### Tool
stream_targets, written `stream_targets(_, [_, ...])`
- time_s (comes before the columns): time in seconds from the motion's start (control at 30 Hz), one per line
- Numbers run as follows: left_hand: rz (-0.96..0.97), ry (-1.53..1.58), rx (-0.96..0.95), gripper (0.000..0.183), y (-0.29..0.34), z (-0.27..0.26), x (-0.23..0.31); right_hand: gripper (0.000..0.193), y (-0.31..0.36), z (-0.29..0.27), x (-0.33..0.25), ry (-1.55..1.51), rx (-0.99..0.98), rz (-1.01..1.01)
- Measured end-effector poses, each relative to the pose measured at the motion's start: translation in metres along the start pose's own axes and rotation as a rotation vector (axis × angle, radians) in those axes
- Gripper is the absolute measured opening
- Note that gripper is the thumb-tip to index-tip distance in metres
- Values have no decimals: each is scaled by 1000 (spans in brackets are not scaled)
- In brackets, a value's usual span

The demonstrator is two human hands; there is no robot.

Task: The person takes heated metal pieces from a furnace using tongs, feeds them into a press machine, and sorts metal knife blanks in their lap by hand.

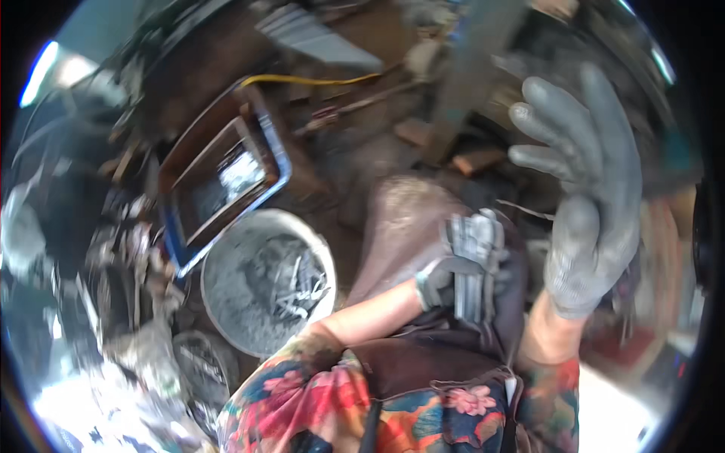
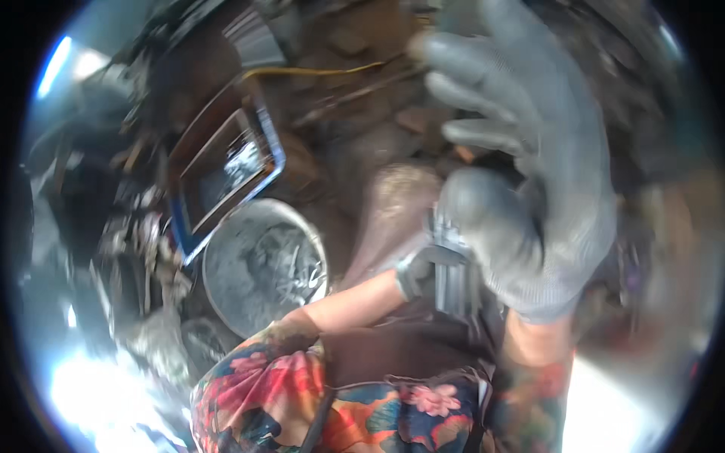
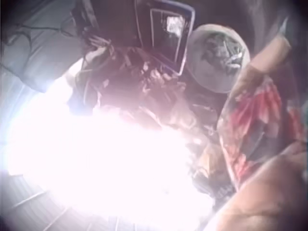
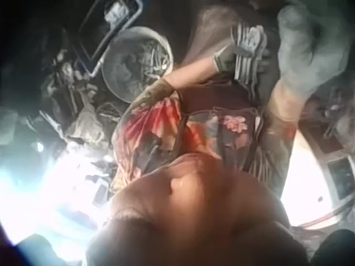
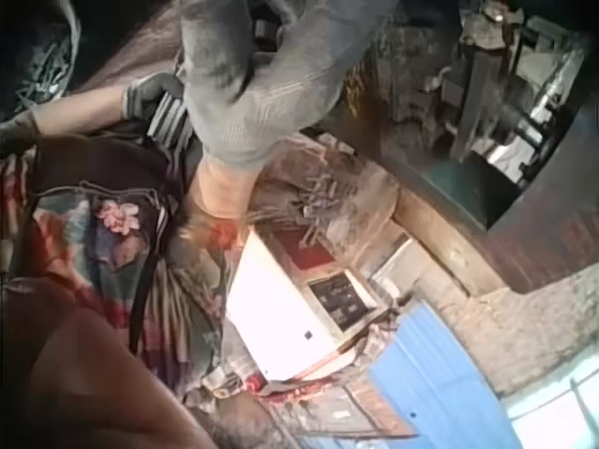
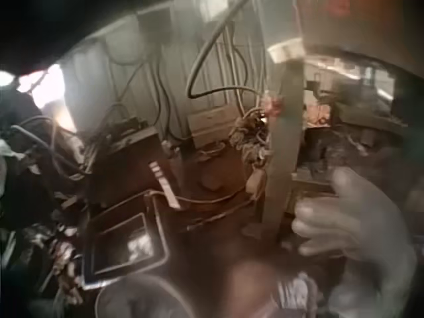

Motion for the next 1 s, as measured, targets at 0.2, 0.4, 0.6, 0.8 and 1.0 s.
stream_targets(0.2, [90,-298,137,77,-7,11,15,32,184,-115,137,-457,583,824])
stream_targets(0.4, [94,-275,243,66,-14,5,1,56,375,-247,176,-631,1323,801])
stream_targets(0.6, [93,-255,180,63,-6,-2,9,40,356,-227,144,-145,1176,869])
stream_targets(0.8, [-7,-193,137,66,-9,1,7,35,219,-180,92,-266,805,657])
stream_targets(1.0, [39,-178,162,66,-5,-11,13,35,64,-150,116,-232,455,665])
Point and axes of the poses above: each hand's wrist, its own y-axis away from the middle knuckle, its own z-axis out of the palm, x = y × z, the point moved 4 cm from there along -y, towards the middle knuckle, and after that the axes turned 10 degrees about -x, right-handed, at the moved point
